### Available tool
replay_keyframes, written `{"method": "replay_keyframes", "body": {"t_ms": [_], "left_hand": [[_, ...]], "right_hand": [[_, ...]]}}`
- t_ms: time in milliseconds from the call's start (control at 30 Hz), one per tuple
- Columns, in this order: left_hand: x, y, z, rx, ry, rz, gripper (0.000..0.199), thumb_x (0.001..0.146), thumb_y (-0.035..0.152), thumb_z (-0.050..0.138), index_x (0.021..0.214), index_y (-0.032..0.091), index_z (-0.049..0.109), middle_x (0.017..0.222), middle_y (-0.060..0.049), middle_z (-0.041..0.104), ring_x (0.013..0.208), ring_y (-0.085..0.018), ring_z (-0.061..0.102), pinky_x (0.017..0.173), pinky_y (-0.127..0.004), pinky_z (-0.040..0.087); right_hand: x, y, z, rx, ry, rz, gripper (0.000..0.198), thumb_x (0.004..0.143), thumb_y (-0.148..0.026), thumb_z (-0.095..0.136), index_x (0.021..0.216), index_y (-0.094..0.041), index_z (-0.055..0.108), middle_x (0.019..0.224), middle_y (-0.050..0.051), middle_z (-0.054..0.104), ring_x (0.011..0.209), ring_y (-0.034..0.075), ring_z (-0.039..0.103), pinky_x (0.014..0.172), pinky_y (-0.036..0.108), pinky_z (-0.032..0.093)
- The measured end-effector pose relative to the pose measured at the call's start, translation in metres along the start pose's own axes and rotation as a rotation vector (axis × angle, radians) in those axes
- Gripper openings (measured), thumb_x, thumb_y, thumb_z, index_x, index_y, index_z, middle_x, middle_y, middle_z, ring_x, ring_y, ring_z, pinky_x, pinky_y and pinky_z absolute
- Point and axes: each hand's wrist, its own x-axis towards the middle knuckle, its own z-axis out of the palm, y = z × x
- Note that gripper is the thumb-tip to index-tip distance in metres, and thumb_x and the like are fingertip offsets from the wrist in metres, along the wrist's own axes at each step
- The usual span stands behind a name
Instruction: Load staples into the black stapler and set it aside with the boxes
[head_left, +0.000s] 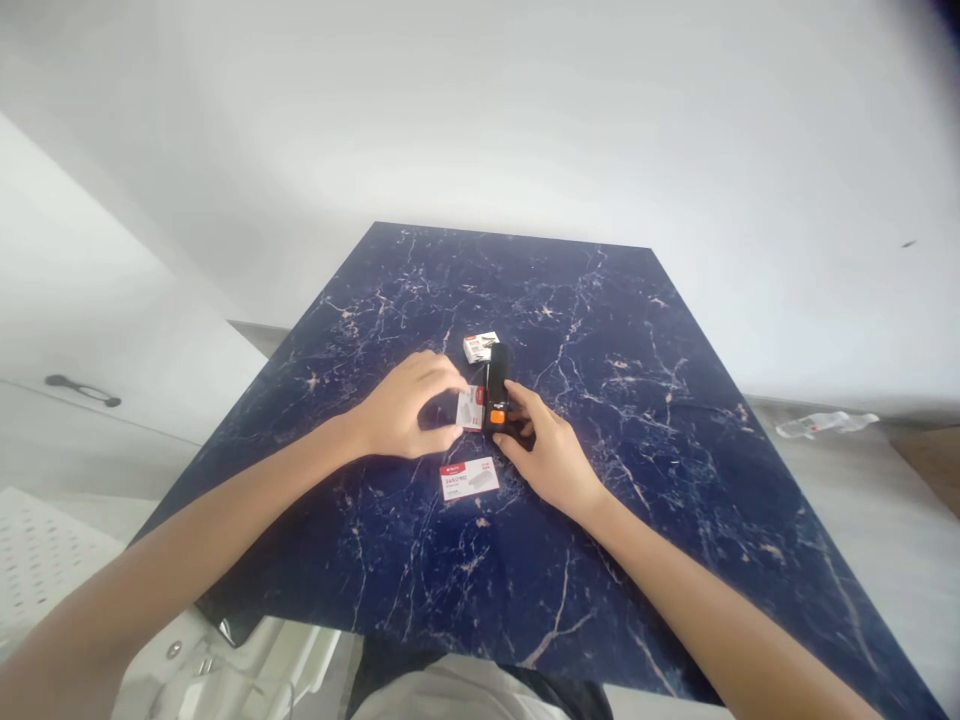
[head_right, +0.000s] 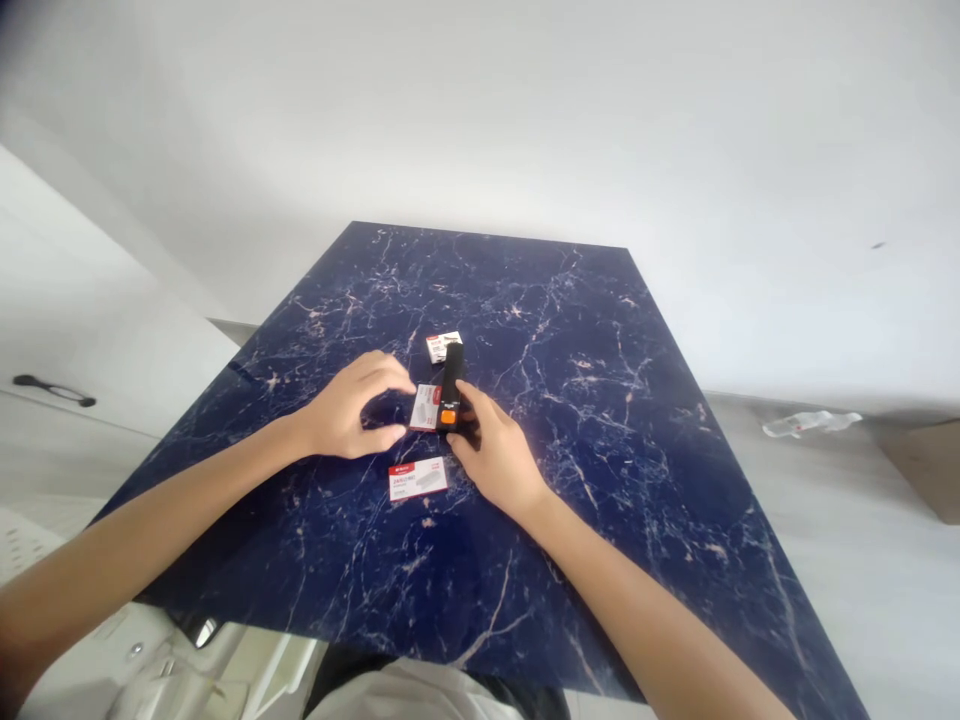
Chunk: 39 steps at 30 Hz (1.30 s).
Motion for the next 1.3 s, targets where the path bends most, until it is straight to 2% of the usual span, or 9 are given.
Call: {"method": "replay_keyframes", "body": {"t_ms": [133,267,367,467,533,667,800,1000,1300], "left_hand": [[-0.004,0.032,-0.006,-0.004,-0.355,-0.021,0.047,0.080,0.046,0.073,0.122,0.026,0.066,0.095,-0.004,0.070,0.080,-0.023,0.065,0.073,-0.034,0.049],[-0.008,0.034,0.001,-0.095,-0.462,-0.022,0.058,0.071,0.035,0.078,0.127,0.028,0.066,0.101,-0.003,0.073,0.080,-0.022,0.069,0.071,-0.030,0.049],[-0.006,0.015,-0.001,-0.216,-0.371,-0.082,0.063,0.074,0.030,0.074,0.136,0.029,0.062,0.093,0.001,0.072,0.069,-0.016,0.064,0.064,-0.027,0.046],[-0.001,0.000,-0.001,-0.197,-0.079,-0.264,0.060,0.084,0.035,0.068,0.143,0.026,0.056,0.079,0.003,0.067,0.061,-0.014,0.059,0.060,-0.026,0.042],[0.002,-0.002,0.006,-0.146,-0.002,-0.327,0.064,0.089,0.046,0.067,0.146,0.022,0.053,0.078,0.001,0.067,0.064,-0.016,0.060,0.063,-0.029,0.045],[0.000,-0.003,0.021,0.013,-0.083,-0.232,0.081,0.081,0.056,0.076,0.149,0.020,0.050,0.090,-0.005,0.070,0.081,-0.024,0.065,0.085,-0.043,0.049],[-0.004,-0.014,0.023,0.004,-0.047,-0.187,0.063,0.086,0.047,0.073,0.142,0.024,0.057,0.100,-0.006,0.067,0.092,-0.026,0.064,0.089,-0.045,0.051],[-0.002,-0.018,0.028,0.013,0.017,-0.094,0.042,0.091,0.046,0.073,0.126,0.025,0.066,0.148,-0.011,0.054,0.135,-0.034,0.051,0.112,-0.055,0.043],[0.006,-0.012,0.033,-0.074,-0.045,-0.267,0.073,0.080,0.039,0.084,0.145,0.025,0.052,0.134,-0.012,0.064,0.122,-0.036,0.061,0.103,-0.056,0.050]], "right_hand": [[0.001,-0.002,0.000,-0.002,0.000,-0.009,0.067,0.086,-0.013,0.063,0.149,-0.028,0.048,0.127,0.007,0.072,0.102,0.022,0.074,0.092,0.040,0.063],[0.000,-0.002,0.001,-0.032,0.013,-0.014,0.066,0.086,-0.013,0.063,0.149,-0.026,0.048,0.127,0.009,0.071,0.101,0.023,0.074,0.092,0.041,0.063],[-0.001,-0.003,0.001,-0.070,0.013,-0.055,0.067,0.088,-0.016,0.062,0.152,-0.025,0.046,0.130,0.010,0.070,0.105,0.024,0.073,0.095,0.044,0.061],[-0.002,-0.003,0.001,-0.106,0.006,-0.089,0.066,0.091,-0.018,0.060,0.154,-0.025,0.043,0.132,0.012,0.068,0.107,0.026,0.072,0.097,0.046,0.061],[-0.003,-0.002,0.000,-0.114,0.001,-0.095,0.066,0.091,-0.018,0.059,0.154,-0.025,0.042,0.133,0.012,0.068,0.108,0.027,0.072,0.096,0.047,0.061],[-0.003,-0.001,0.001,-0.113,0.001,-0.097,0.066,0.092,-0.019,0.059,0.154,-0.027,0.041,0.134,0.011,0.067,0.112,0.028,0.071,0.098,0.049,0.060],[-0.003,0.000,0.000,-0.113,-0.010,-0.103,0.066,0.092,-0.019,0.059,0.155,-0.027,0.040,0.132,0.011,0.067,0.112,0.028,0.070,0.098,0.050,0.060],[-0.003,0.001,0.000,-0.100,-0.009,-0.106,0.066,0.093,-0.019,0.058,0.156,-0.027,0.040,0.132,0.011,0.067,0.113,0.028,0.070,0.099,0.049,0.060],[-0.002,0.001,0.002,-0.107,-0.003,-0.090,0.066,0.091,-0.018,0.060,0.153,-0.027,0.041,0.133,0.011,0.067,0.110,0.027,0.071,0.096,0.047,0.060]]}}
